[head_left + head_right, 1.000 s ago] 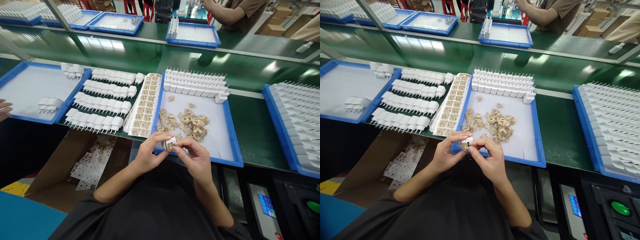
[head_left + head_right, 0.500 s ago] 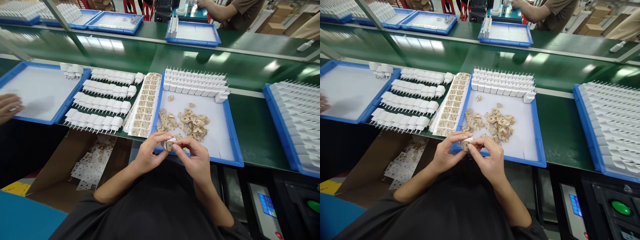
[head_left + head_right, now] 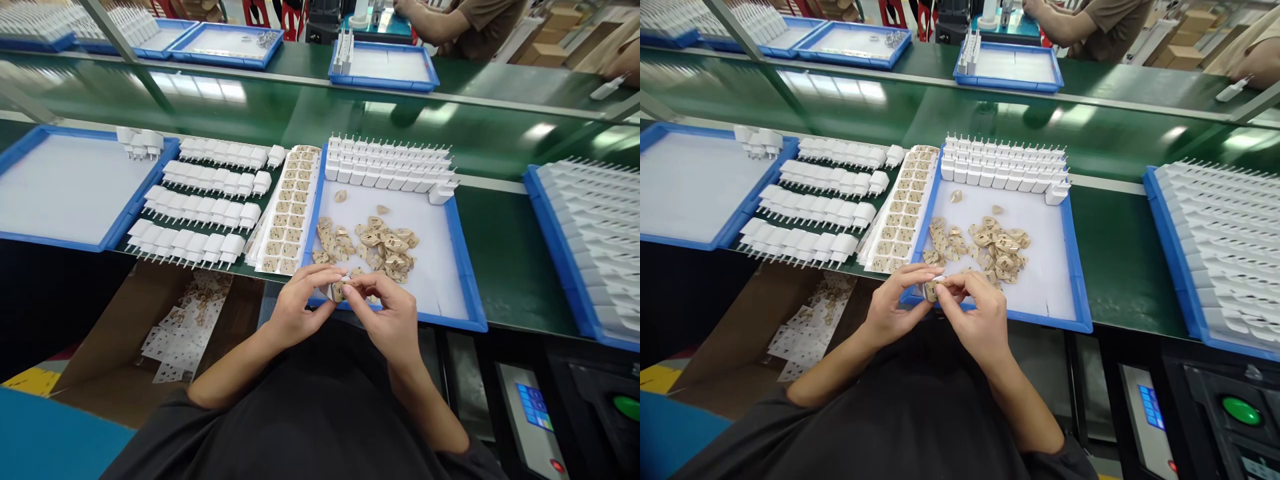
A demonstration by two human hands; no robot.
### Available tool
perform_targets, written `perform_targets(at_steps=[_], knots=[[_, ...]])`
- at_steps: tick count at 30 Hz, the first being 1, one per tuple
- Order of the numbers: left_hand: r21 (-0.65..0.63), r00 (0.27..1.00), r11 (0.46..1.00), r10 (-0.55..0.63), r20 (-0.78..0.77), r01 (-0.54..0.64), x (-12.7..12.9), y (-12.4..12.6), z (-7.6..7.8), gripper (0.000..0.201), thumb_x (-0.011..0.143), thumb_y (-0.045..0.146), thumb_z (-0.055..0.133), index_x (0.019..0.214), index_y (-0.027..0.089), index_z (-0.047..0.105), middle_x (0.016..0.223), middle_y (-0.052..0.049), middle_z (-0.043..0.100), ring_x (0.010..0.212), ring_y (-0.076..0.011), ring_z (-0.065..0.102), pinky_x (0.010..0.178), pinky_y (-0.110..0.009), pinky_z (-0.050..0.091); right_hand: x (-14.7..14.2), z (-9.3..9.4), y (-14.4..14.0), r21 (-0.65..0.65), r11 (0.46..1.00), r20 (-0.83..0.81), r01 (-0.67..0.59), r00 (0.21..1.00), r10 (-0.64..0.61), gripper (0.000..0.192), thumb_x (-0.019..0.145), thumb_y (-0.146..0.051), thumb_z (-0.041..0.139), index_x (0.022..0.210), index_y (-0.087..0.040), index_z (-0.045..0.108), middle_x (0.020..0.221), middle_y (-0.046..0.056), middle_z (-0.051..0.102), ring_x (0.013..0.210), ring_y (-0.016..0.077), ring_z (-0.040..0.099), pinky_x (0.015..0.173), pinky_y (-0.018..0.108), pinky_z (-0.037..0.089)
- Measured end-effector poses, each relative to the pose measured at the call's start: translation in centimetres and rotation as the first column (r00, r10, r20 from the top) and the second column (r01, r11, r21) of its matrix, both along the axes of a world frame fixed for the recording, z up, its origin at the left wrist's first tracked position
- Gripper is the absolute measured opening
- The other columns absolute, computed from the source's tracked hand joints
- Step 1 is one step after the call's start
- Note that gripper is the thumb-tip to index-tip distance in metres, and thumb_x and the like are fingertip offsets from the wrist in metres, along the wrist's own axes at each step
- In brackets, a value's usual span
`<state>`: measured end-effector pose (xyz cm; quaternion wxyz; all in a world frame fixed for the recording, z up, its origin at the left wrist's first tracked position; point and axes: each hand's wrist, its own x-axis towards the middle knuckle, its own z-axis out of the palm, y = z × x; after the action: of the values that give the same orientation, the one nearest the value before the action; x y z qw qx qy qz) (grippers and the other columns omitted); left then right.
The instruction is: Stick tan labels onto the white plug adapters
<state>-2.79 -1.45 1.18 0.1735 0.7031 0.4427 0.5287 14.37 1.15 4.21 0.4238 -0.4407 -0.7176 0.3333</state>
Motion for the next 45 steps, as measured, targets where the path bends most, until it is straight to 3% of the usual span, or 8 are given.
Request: perform_targets(at_steps=[8,11,16,21,27,32,38,45], knots=[[0.031,0.999,0.999,0.034,-0.015,-0.033,0.0,0.1,-0.4,0.043,0.083,0.001,0.069,0.120,0.021,0.063,0.117,-0.009,0.076,0.116,-0.0217,0.069,0.102,-0.037,0.057,-0.2,-0.6,0.5,0.239,0.960,0.217,0.144,0.956,-0.197,0.009,0.092,-0.029,0.068,0.091,-0.021,0.065,0.076,0.001,0.067,0.062,0.0138,0.058,0.060,0.029,0.051],[0.015,0.997,0.999,0.028,0.078,-0.030,0.1,0.0,-0.6,0.046,0.081,0.001,0.072,0.120,0.022,0.062,0.118,-0.009,0.076,0.119,-0.0221,0.068,0.104,-0.038,0.056,0.4,-1.1,1.2,0.111,0.969,0.115,0.222,0.965,-0.235,0.011,0.094,-0.032,0.065,0.094,-0.021,0.064,0.079,0.002,0.066,0.070,0.0158,0.064,0.060,0.027,0.055],[-0.016,0.980,1.000,0.022,0.198,-0.019,0.4,0.0,-1.3,0.047,0.082,0.003,0.073,0.123,0.022,0.061,0.121,-0.010,0.074,0.121,-0.0243,0.067,0.107,-0.043,0.055,-0.2,-1.5,0.4,-0.154,0.985,-0.216,-0.079,0.975,0.044,0.034,0.087,-0.034,0.073,0.118,-0.027,0.062,0.116,0.006,0.065,0.101,0.0202,0.066,0.072,0.029,0.062],[0.037,0.962,0.998,0.037,0.271,-0.049,0.7,0.1,-2.0,0.045,0.081,0.003,0.074,0.120,0.022,0.061,0.122,-0.011,0.073,0.119,-0.0253,0.069,0.105,-0.045,0.057,-1.5,-2.7,-0.4,-0.236,0.955,-0.415,-0.181,0.907,0.069,0.031,0.088,-0.031,0.073,0.118,-0.031,0.066,0.129,0.007,0.062,0.118,0.0227,0.063,0.083,0.032,0.062],[0.114,0.976,0.987,0.088,0.200,-0.113,1.0,-0.1,-2.1,0.046,0.080,0.006,0.078,0.119,0.023,0.058,0.118,-0.010,0.075,0.117,-0.0236,0.071,0.101,-0.044,0.060,-1.7,-3.5,0.2,-0.218,0.963,-0.524,-0.159,0.852,0.022,0.017,0.099,-0.031,0.058,0.105,-0.030,0.074,0.116,0.006,0.069,0.119,0.0224,0.063,0.103,0.043,0.054],[0.254,0.986,0.953,0.154,0.065,-0.165,1.3,0.2,-1.7,0.047,0.083,0.002,0.073,0.120,0.024,0.054,0.118,-0.008,0.076,0.119,-0.0207,0.070,0.096,-0.041,0.063,-2.5,-2.7,-0.3,-0.199,0.954,-0.595,-0.224,0.801,0.064,0.019,0.092,-0.030,0.066,0.111,-0.031,0.068,0.123,0.006,0.065,0.118,0.0229,0.063,0.094,0.038,0.057],[0.373,0.985,0.914,0.172,0.003,-0.161,1.5,0.4,-1.7,0.045,0.082,0.001,0.075,0.115,0.023,0.054,0.117,-0.006,0.077,0.120,-0.0197,0.070,0.095,-0.038,0.065,-3.5,-2.8,-0.7,-0.247,0.955,-0.663,-0.167,0.748,-0.041,0.009,0.088,-0.027,0.067,0.096,-0.028,0.063,0.111,0.004,0.064,0.108,0.0202,0.064,0.091,0.036,0.056],[0.406,0.982,0.899,0.188,-0.017,-0.165,1.3,0.3,-2.2,0.044,0.081,0.004,0.078,0.112,0.024,0.054,0.118,-0.004,0.078,0.117,-0.0206,0.072,0.094,-0.041,0.066,-3.8,-2.8,-0.8,-0.283,0.948,-0.679,-0.149,0.729,-0.088,0.003,0.086,-0.027,0.064,0.089,-0.026,0.063,0.107,0.003,0.065,0.106,0.0202,0.065,0.095,0.039,0.054]])
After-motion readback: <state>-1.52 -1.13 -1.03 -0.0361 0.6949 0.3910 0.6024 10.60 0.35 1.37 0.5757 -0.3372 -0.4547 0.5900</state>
